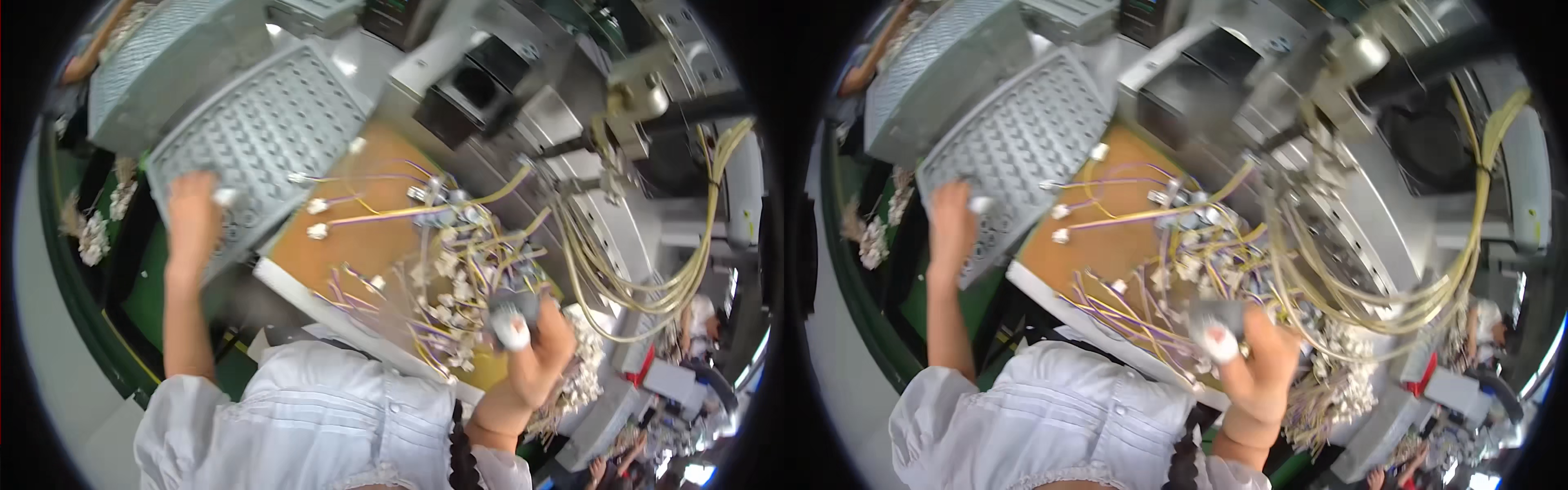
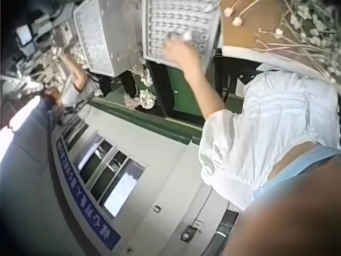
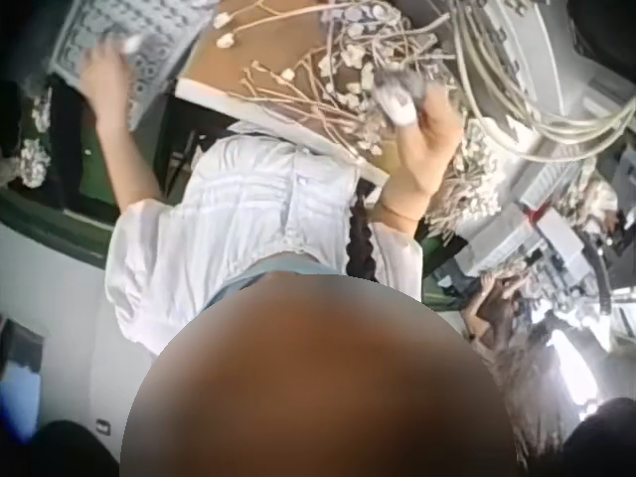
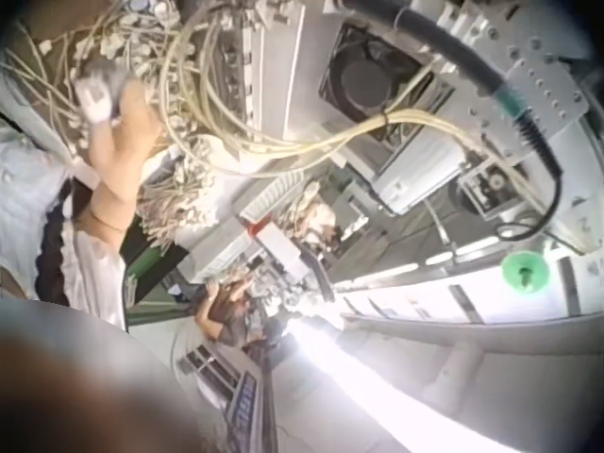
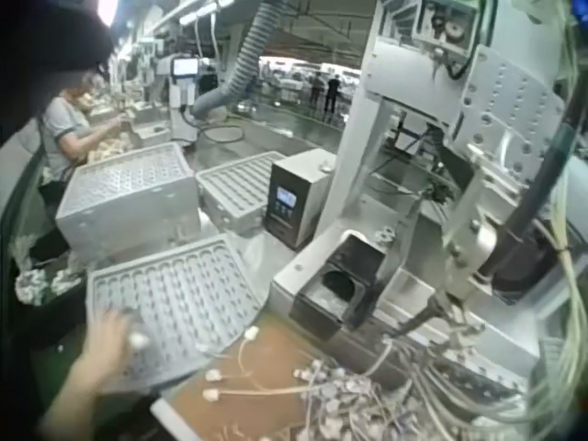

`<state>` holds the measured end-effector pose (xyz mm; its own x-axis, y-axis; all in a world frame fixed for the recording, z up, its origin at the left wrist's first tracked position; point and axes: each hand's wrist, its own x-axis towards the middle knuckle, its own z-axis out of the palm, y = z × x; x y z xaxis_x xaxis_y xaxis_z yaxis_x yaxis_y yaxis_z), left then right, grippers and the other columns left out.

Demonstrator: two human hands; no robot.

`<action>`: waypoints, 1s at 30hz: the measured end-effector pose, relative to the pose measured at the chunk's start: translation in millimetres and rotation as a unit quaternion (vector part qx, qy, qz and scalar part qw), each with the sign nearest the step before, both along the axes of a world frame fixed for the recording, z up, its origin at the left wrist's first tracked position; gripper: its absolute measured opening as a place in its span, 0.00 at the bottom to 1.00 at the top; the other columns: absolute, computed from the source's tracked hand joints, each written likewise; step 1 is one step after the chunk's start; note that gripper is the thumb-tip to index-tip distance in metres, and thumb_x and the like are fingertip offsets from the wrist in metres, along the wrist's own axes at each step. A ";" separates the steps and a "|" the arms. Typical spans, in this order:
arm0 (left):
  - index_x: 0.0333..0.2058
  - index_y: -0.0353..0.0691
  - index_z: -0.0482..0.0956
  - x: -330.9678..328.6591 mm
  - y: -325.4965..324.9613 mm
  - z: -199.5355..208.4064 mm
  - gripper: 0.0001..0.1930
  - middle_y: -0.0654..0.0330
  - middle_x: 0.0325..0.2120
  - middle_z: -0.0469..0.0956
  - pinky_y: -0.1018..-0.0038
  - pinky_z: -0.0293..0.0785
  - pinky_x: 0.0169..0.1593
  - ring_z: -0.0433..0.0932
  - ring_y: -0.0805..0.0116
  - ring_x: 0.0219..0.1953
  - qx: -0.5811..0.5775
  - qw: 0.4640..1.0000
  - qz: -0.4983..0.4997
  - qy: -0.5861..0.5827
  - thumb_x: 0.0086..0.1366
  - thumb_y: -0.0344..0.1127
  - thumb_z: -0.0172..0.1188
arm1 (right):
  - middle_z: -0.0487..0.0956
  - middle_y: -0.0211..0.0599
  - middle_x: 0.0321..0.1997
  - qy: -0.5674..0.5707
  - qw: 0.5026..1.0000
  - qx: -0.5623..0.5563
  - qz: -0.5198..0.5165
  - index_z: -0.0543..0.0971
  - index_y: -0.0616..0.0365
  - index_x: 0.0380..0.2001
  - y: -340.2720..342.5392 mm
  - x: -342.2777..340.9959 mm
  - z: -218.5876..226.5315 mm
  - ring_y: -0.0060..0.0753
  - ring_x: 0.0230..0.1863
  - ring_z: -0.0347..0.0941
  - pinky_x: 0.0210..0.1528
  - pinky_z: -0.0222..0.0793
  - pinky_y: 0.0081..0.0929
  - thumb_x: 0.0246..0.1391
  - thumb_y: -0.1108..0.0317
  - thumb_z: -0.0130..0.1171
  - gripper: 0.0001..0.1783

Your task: The person assembles electronic wire harnesses by hand, connecting wire bundles to connectors and electronic components, then checks the completed harnesses using a test fixture.

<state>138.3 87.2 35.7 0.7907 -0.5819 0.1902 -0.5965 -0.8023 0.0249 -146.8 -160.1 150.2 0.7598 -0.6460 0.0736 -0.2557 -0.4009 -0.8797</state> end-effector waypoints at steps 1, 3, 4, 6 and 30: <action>0.39 0.33 0.74 11.9 17.2 -15.4 0.14 0.51 0.41 0.74 0.58 0.65 0.49 0.67 0.44 0.47 0.110 0.992 0.049 -0.033 0.51 0.26 0.52 | 0.78 0.36 0.21 0.001 0.999 0.021 -0.038 0.80 0.66 0.30 -2.1 -1.3 -6.7 0.24 0.21 0.72 0.26 0.66 0.19 0.44 0.69 0.62 0.11; 0.41 0.35 0.76 29.4 45.3 -45.9 0.14 0.53 0.51 0.70 0.57 0.63 0.53 0.64 0.43 0.52 0.100 0.994 0.046 0.010 0.54 0.27 0.52 | 0.76 0.38 0.23 0.015 1.000 -0.003 0.006 0.76 0.73 0.30 -12.2 -6.2 -14.2 0.20 0.17 0.70 0.19 0.64 0.14 0.50 0.71 0.59 0.11; 0.43 0.35 0.74 32.8 57.9 -57.0 0.16 0.52 0.50 0.70 0.58 0.62 0.54 0.64 0.43 0.52 0.067 0.997 -0.021 0.023 0.53 0.25 0.53 | 0.76 0.38 0.23 -0.014 1.000 -0.008 0.016 0.76 0.73 0.30 -15.9 -9.3 -16.3 0.20 0.18 0.70 0.18 0.64 0.14 0.50 0.71 0.59 0.11; 0.48 0.36 0.71 39.0 66.4 -73.3 0.23 0.52 0.50 0.70 0.60 0.61 0.55 0.63 0.44 0.52 -0.006 0.994 0.017 0.109 0.50 0.22 0.55 | 0.76 0.38 0.23 -0.028 0.998 0.061 -0.004 0.76 0.73 0.29 -17.9 -15.2 -17.2 0.20 0.18 0.71 0.17 0.63 0.13 0.50 0.71 0.59 0.11; 0.32 0.33 0.79 -121.7 -125.2 57.1 0.14 0.56 0.30 0.75 0.75 0.73 0.31 0.76 0.66 0.29 -0.384 0.732 -0.400 0.397 0.42 0.23 0.63 | 0.65 0.33 0.12 0.051 0.991 0.043 0.117 0.74 0.62 0.19 -7.1 -4.2 -24.8 0.26 0.13 0.55 0.16 0.53 0.24 0.45 0.60 0.66 0.17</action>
